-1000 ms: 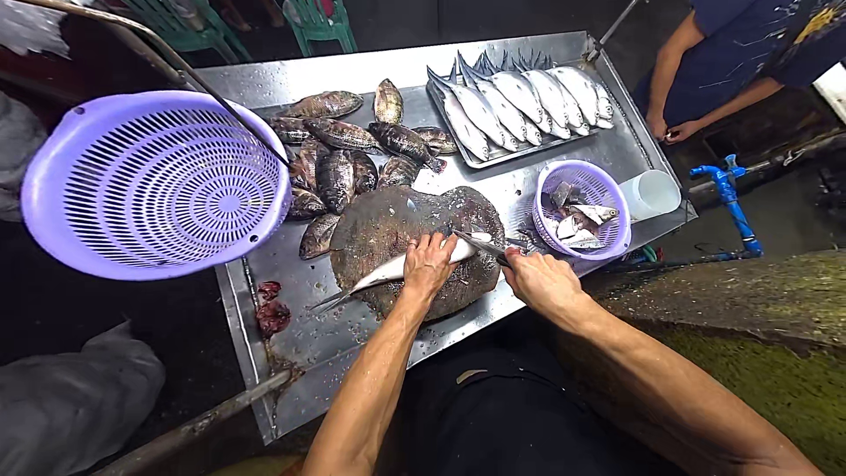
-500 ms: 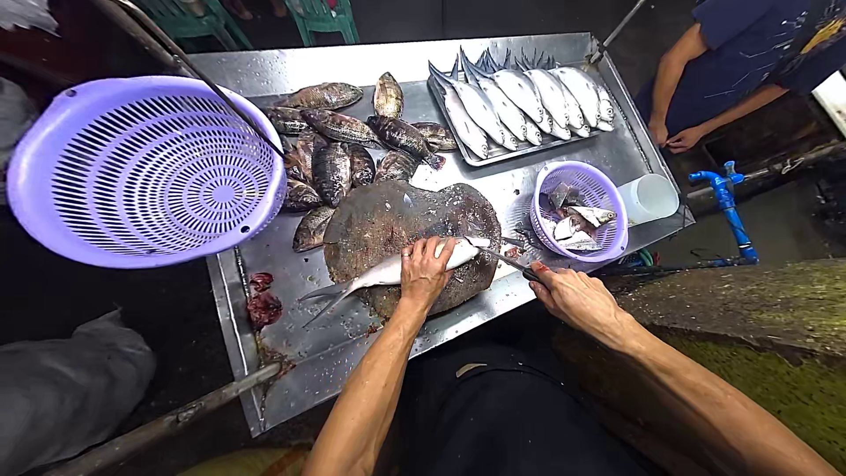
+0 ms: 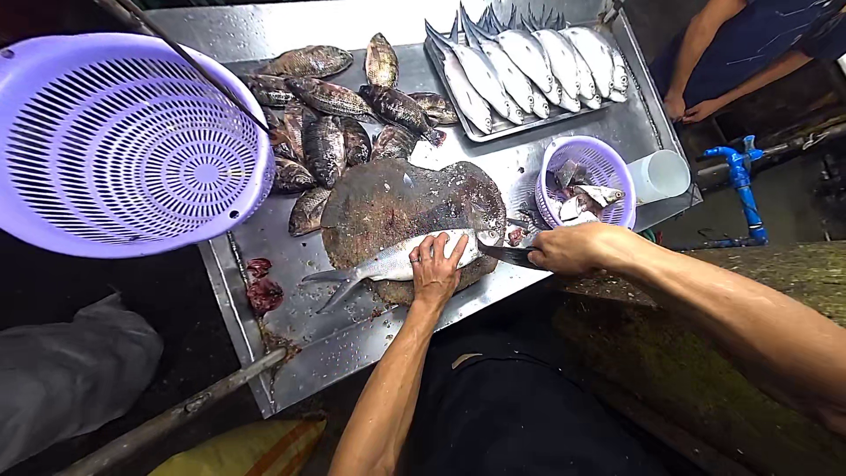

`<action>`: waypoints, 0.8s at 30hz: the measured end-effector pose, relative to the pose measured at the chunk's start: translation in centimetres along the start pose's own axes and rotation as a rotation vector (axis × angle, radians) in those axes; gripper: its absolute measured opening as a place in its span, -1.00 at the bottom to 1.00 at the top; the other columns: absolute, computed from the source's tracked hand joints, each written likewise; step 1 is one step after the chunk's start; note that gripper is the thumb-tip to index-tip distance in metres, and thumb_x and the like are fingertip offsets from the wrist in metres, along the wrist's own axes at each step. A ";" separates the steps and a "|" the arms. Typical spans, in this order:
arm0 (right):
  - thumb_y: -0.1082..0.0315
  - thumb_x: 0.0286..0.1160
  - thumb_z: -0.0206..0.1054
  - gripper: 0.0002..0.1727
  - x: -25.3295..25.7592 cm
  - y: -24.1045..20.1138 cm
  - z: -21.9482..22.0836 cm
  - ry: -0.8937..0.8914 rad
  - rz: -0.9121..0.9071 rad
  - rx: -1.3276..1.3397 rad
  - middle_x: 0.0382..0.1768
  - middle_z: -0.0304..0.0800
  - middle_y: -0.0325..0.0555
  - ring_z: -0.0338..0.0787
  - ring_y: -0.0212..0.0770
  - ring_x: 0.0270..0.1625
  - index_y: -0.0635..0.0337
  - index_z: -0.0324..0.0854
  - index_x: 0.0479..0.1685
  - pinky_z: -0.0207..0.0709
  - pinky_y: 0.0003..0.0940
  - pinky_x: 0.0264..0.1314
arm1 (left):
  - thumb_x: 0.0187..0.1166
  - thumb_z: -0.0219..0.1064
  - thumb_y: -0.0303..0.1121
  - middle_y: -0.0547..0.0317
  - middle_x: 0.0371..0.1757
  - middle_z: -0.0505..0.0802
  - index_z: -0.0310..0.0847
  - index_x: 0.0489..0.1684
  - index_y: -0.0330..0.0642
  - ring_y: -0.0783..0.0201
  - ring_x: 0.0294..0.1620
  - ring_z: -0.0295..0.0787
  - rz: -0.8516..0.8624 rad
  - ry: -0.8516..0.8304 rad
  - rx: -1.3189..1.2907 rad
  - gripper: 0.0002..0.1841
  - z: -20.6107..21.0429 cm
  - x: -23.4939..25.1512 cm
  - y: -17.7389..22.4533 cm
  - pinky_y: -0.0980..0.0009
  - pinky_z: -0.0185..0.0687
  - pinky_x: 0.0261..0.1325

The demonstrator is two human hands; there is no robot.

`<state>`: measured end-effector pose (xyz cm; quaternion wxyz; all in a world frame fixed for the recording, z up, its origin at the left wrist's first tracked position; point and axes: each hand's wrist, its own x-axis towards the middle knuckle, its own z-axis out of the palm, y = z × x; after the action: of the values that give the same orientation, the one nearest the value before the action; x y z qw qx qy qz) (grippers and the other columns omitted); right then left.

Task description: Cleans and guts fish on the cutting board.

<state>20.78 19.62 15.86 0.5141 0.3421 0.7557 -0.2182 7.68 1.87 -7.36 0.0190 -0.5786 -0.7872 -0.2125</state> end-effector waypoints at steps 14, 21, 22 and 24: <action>-0.06 0.73 0.16 -0.62 -4.6 -1.4 -0.1 0.328 0.080 -0.203 -0.06 0.84 0.05 0.82 0.18 0.07 -0.03 0.73 0.08 0.58 0.25 -0.02 | 0.48 0.41 -0.25 -0.03 0.29 0.81 0.55 0.60 0.38 -0.17 0.35 0.68 0.150 -0.624 -0.061 -0.40 -6.0 9.0 -2.4 -0.18 0.50 0.39; 0.27 0.68 0.22 -0.77 -3.8 -3.6 -0.9 0.386 0.136 -0.173 -0.13 0.83 0.14 0.82 0.23 0.00 0.17 0.76 -0.12 0.58 0.26 -0.13 | 0.46 0.38 -0.27 0.00 0.28 0.82 0.58 0.56 0.41 -0.13 0.35 0.70 0.172 -0.741 -0.053 -0.41 -6.2 11.2 -2.6 -0.19 0.50 0.39; 0.23 0.66 0.26 -0.78 -3.4 -3.0 -0.6 0.405 0.124 -0.168 -0.15 0.83 0.13 0.82 0.24 -0.02 0.15 0.76 -0.14 0.58 0.26 -0.16 | 0.45 0.39 -0.26 0.00 0.27 0.83 0.60 0.54 0.39 -0.13 0.34 0.71 0.179 -0.753 -0.069 -0.43 -6.0 11.4 -2.9 -0.21 0.51 0.39; 0.12 0.64 0.30 -0.73 -2.7 -1.4 -0.3 0.449 0.119 -0.137 -0.15 0.83 0.13 0.82 0.26 -0.03 0.13 0.77 -0.15 0.58 0.29 -0.17 | 0.46 0.40 -0.20 -0.02 0.25 0.84 0.63 0.51 0.34 -0.14 0.31 0.75 0.186 -0.783 -0.123 -0.47 -5.6 12.8 -3.6 -0.25 0.55 0.35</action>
<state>20.25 18.10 18.48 0.3673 0.3902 0.8426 -0.0540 -1.06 10.52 0.15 -0.2977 -0.6844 -0.6652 -0.0204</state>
